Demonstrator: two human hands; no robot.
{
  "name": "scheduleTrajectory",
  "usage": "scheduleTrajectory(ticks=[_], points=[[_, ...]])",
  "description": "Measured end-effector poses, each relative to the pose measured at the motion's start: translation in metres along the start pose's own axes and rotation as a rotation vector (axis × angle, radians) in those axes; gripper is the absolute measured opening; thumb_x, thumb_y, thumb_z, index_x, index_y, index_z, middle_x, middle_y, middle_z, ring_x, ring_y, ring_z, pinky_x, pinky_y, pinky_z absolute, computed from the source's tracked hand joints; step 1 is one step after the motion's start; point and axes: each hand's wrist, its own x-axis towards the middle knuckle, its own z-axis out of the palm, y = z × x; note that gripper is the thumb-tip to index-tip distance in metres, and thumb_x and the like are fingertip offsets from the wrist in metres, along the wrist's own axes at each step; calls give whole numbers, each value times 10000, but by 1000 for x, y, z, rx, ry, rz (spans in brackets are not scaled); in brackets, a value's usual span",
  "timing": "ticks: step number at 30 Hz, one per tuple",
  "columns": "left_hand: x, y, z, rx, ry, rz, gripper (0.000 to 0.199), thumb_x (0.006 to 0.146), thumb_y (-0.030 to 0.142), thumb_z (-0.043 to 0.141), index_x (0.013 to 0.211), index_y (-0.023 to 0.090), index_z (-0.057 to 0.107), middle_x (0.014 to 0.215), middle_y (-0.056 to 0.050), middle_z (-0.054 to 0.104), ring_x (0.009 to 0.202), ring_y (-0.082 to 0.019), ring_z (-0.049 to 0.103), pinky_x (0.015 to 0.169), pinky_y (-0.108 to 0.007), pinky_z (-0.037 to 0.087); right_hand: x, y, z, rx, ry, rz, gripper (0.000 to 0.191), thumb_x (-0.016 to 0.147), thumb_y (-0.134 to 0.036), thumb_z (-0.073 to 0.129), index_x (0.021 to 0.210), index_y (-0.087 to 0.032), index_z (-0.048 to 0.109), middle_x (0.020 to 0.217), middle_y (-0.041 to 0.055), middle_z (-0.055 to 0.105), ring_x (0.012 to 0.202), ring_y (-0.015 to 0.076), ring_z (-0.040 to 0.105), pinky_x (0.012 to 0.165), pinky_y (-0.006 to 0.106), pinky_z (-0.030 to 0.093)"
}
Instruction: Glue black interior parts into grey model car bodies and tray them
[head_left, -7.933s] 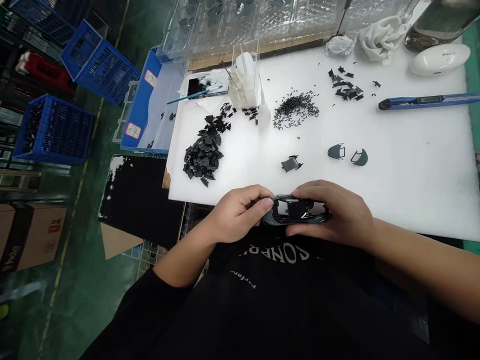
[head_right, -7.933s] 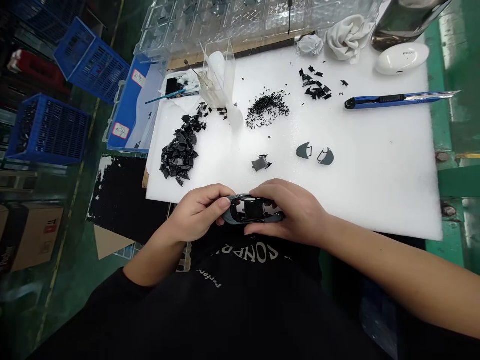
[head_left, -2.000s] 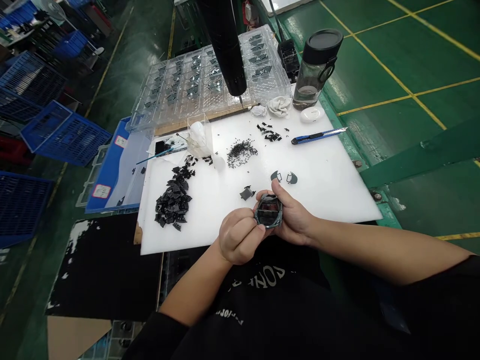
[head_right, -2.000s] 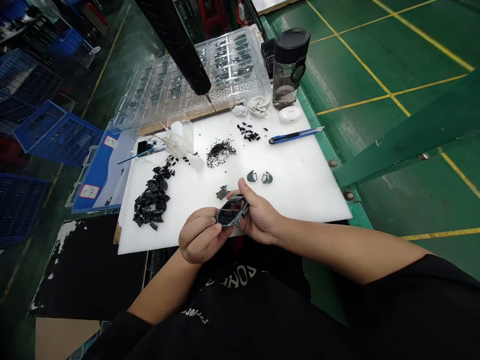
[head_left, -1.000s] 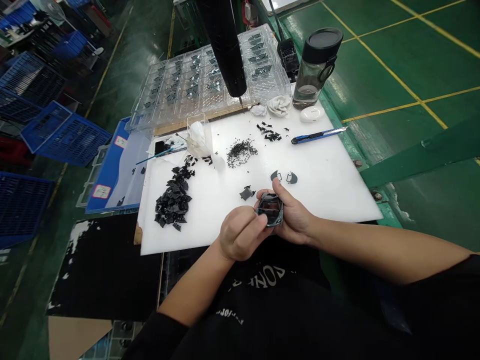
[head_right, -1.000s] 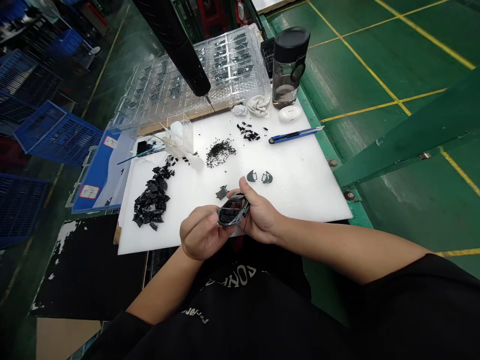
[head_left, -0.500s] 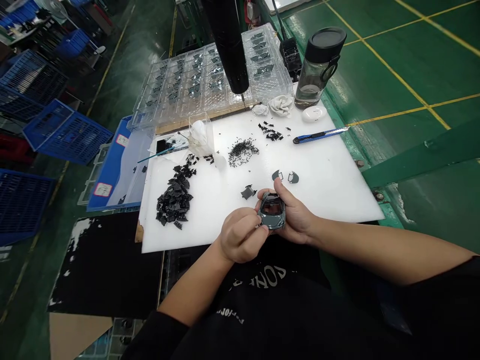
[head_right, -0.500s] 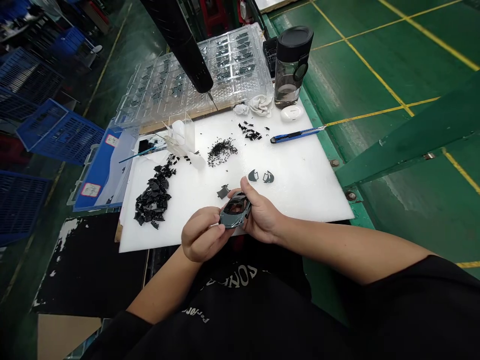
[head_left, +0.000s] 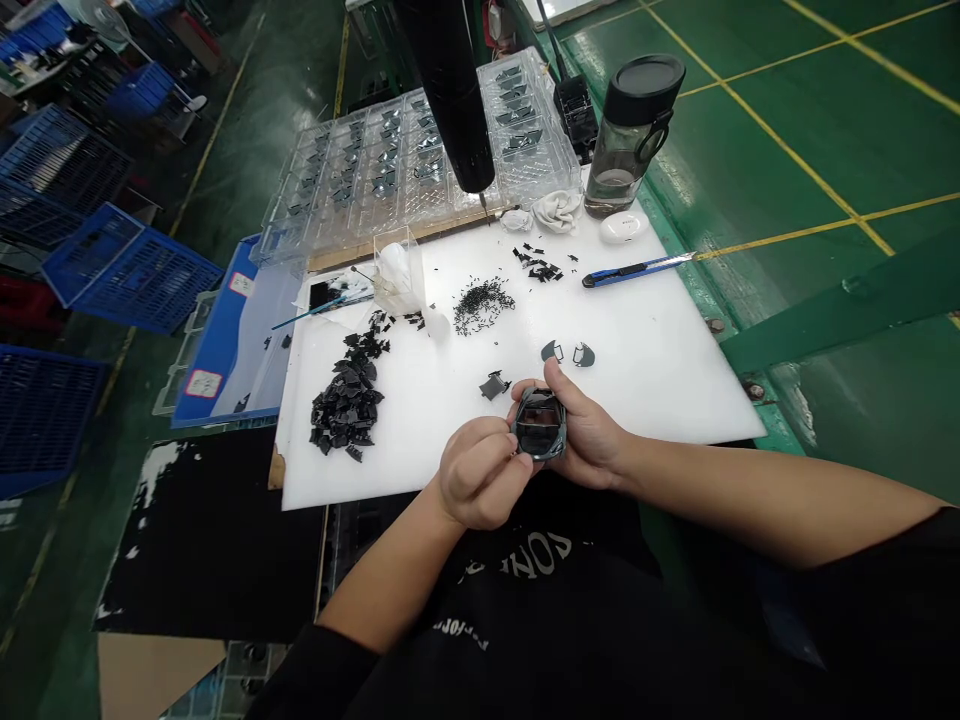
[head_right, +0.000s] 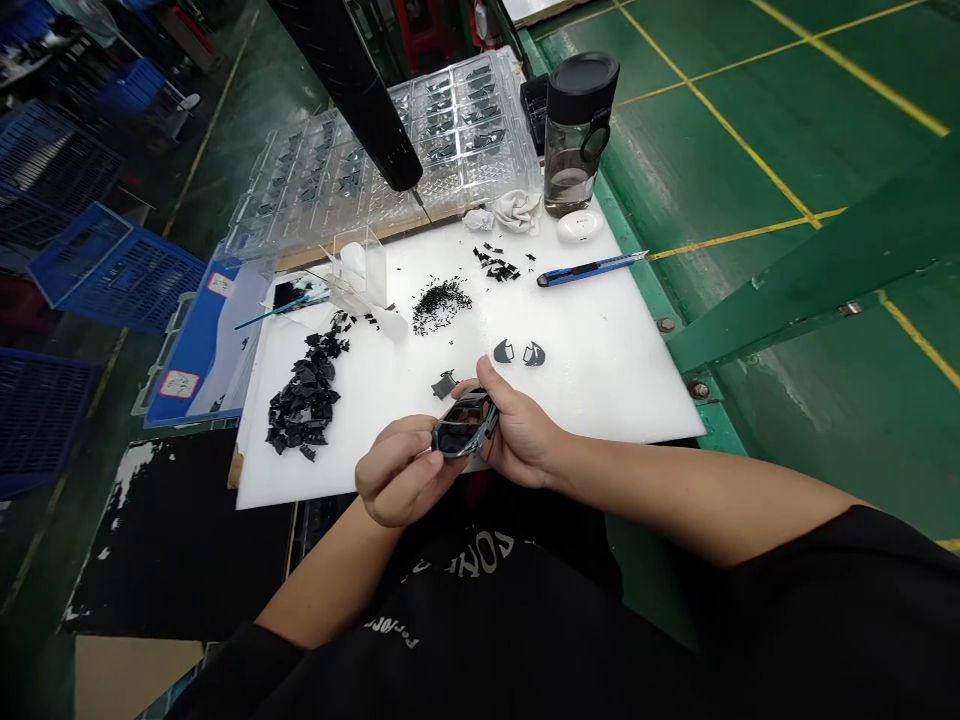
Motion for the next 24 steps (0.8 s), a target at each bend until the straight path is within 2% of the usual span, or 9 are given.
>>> scheduleTrajectory(ticks=[4, 6, 9, 12, 17, 20, 24], points=[[12, 3, 1, 66, 27, -12, 294, 766, 57, 730, 992, 139, 559, 988, -38, 521, 800, -114, 629, 656, -239, 620, 0, -1, 2, 25, 11, -10, 491, 842, -668, 642, 853, -177, 639, 701, 17, 641, 617, 148, 604, 548, 234, 495], [20, 5, -2, 105, -40, -85, 281, 813, 138, 732, 1050, 134, 582, 985, -40, 543, 815, -106, 633, 696, -213, 615, 0, -2, 4, 50, 7, -11, 479, 845, -653, 653, 828, -174, 639, 683, 8, 632, 609, 136, 596, 564, 225, 496], [25, 6, -8, 51, -149, -174, 210, 839, 191, 725, 1001, 167, 594, 1005, -33, 576, 857, -101, 634, 752, -202, 605, 0, -3, 3, 65, -7, 1, 478, 836, -658, 659, 830, -180, 639, 681, 7, 638, 596, 131, 592, 560, 218, 495], [21, 6, -11, -21, -164, -158, 203, 820, 130, 724, 950, 171, 573, 1022, -34, 589, 875, -100, 634, 742, -195, 597, 1, -2, 1, 57, -20, 16, 482, 836, -670, 650, 863, -188, 640, 710, 24, 658, 616, 150, 612, 572, 237, 513], [15, 7, -13, -8, -169, -121, 235, 824, 132, 720, 1007, 153, 574, 1002, -54, 610, 908, -130, 646, 750, -237, 606, 2, 1, -1, 75, -23, -8, 464, 855, -654, 636, 884, -191, 626, 706, 20, 660, 593, 150, 615, 552, 240, 507], [16, 8, -16, -53, -222, -106, 179, 859, 99, 661, 1029, 113, 604, 990, -81, 627, 901, -151, 643, 758, -275, 603, 1, 3, -1, 64, -36, -34, 492, 824, -685, 648, 883, -199, 606, 708, 24, 677, 594, 161, 631, 548, 248, 504], [13, 8, -17, -115, -215, -110, 246, 823, 4, 644, 1050, 96, 622, 990, -100, 647, 887, -167, 645, 727, -286, 598, 2, 5, -2, 25, -38, -101, 549, 753, -708, 706, 885, -186, 598, 717, 45, 691, 602, 157, 628, 557, 244, 494]])
